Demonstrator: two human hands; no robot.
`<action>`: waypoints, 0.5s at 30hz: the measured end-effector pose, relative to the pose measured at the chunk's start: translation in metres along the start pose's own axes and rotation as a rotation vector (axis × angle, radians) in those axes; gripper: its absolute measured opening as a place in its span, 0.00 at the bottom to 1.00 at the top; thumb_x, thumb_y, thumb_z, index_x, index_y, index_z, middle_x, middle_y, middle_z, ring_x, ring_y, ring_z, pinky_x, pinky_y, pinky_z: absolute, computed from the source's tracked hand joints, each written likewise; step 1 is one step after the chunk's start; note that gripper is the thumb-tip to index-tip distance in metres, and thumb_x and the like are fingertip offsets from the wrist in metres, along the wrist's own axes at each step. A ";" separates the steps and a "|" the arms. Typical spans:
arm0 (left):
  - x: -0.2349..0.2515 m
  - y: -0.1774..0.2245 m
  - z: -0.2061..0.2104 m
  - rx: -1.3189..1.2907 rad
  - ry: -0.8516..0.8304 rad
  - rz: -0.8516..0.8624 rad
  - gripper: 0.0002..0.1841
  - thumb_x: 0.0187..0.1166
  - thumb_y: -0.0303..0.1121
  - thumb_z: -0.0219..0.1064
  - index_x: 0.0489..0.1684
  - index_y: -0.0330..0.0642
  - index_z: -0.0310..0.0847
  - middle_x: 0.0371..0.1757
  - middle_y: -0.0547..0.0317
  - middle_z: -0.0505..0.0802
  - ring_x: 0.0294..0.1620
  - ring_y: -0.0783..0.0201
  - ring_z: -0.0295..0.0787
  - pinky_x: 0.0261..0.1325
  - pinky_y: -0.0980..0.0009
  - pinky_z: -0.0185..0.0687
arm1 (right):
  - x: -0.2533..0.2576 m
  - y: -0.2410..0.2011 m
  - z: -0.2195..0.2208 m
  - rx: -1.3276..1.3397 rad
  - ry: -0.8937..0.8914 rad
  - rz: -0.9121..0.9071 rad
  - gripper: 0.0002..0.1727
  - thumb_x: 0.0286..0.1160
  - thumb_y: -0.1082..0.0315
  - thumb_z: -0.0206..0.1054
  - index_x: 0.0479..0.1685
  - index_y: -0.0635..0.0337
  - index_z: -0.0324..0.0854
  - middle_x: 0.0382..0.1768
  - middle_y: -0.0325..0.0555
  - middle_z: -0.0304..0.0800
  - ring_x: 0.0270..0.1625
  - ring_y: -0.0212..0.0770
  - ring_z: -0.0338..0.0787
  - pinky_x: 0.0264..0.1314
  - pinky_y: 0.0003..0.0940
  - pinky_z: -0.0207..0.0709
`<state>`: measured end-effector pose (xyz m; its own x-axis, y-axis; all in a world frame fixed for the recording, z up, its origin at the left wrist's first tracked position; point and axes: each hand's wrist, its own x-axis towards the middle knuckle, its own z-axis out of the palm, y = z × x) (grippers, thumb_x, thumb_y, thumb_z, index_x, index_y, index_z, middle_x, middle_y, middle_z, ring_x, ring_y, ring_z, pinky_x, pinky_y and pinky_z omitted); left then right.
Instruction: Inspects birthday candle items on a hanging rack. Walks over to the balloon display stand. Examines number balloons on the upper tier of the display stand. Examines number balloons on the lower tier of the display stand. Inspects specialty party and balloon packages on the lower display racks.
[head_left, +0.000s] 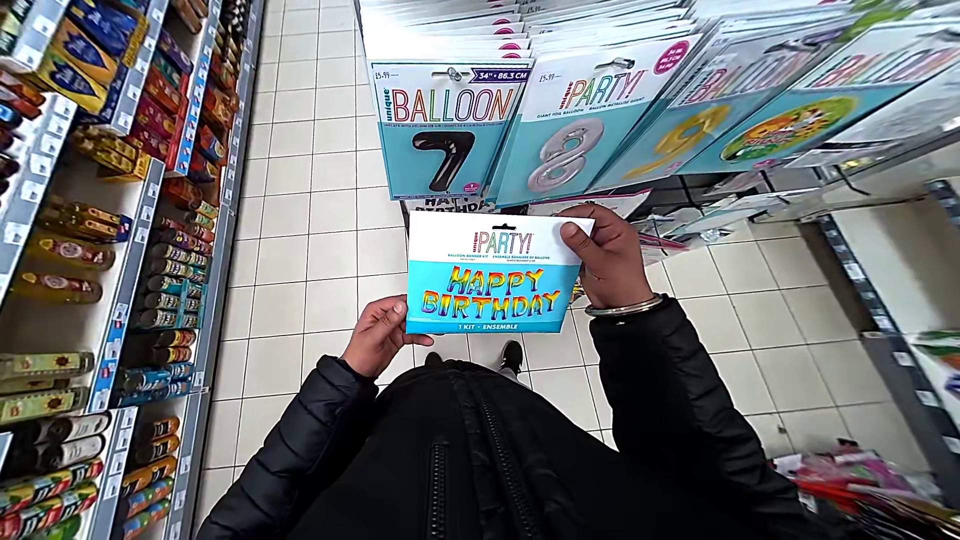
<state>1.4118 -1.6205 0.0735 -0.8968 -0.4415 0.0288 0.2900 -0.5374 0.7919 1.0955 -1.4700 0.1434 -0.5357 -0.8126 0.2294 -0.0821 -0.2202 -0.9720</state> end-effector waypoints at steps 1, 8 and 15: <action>-0.001 0.000 0.000 0.009 0.006 -0.001 0.21 0.90 0.48 0.58 0.64 0.42 0.86 0.58 0.46 0.93 0.48 0.57 0.96 0.43 0.61 0.95 | 0.000 0.000 0.000 0.002 0.000 -0.001 0.09 0.83 0.70 0.66 0.56 0.60 0.83 0.42 0.42 0.95 0.41 0.34 0.95 0.46 0.31 0.93; -0.003 0.001 0.001 0.038 0.021 0.001 0.20 0.91 0.47 0.57 0.63 0.42 0.87 0.57 0.46 0.94 0.47 0.58 0.97 0.42 0.62 0.95 | 0.000 0.001 0.001 -0.003 -0.001 -0.006 0.09 0.83 0.71 0.65 0.56 0.61 0.84 0.42 0.42 0.94 0.41 0.34 0.95 0.46 0.31 0.93; -0.001 0.002 0.002 0.044 0.030 -0.001 0.20 0.91 0.46 0.57 0.63 0.42 0.87 0.57 0.46 0.94 0.47 0.58 0.97 0.42 0.62 0.95 | 0.000 -0.001 0.003 0.000 0.007 0.010 0.09 0.83 0.70 0.65 0.56 0.60 0.84 0.42 0.42 0.94 0.41 0.34 0.95 0.47 0.32 0.93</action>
<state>1.4126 -1.6198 0.0766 -0.8866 -0.4625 0.0103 0.2734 -0.5060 0.8181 1.0980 -1.4710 0.1440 -0.5422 -0.8112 0.2190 -0.0762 -0.2120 -0.9743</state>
